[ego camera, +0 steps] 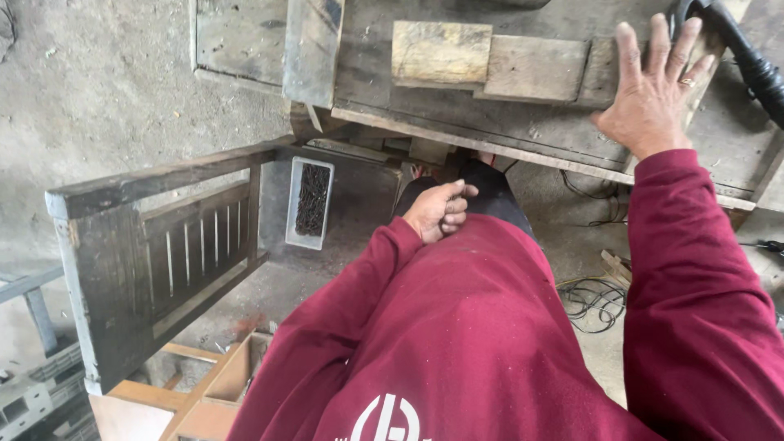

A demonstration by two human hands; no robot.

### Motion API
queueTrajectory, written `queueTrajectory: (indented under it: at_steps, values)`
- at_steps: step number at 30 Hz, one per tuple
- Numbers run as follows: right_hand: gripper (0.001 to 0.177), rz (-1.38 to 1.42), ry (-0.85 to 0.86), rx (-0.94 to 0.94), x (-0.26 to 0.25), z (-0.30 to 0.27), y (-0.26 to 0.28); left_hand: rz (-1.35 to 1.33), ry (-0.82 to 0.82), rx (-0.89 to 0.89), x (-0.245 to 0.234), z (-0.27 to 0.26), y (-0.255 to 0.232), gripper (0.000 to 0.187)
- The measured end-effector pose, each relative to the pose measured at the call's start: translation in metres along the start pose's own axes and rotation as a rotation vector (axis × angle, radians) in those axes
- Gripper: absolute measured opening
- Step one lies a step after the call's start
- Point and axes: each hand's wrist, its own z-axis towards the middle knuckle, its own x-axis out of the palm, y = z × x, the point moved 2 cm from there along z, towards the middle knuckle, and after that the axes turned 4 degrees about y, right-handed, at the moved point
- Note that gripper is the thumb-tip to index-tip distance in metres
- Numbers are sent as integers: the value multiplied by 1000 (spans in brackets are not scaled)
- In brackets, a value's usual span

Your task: The person hammers nails into a wooden plank on a workbench. They repeatedly pick up nails from a container, position them on the wood, and drive them in with a hammer. The person also arranges smaller wooden blocks on the bench.

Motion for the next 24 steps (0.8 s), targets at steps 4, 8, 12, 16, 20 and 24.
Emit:
queueTrajectory:
  at_steps: [4,8,12,16,20,24]
  values:
    - [131,-50,7,27,1,1,5,-189,142,51,5,-13,-2,31]
    - [129,-78,4,52,6,3,2,-205,-61,-15,16,-12,11,41]
    - [126,1,35,64,11,5,-1,-249,10,-39,2,2,34,41]
    - [127,3,64,70,8,5,-3,-471,460,-55,-19,12,56,35]
    - [133,-66,36,39,6,4,1,-261,78,-57,-30,19,76,34]
    - [137,-72,9,18,4,6,0,-176,-105,-12,-19,23,87,30]
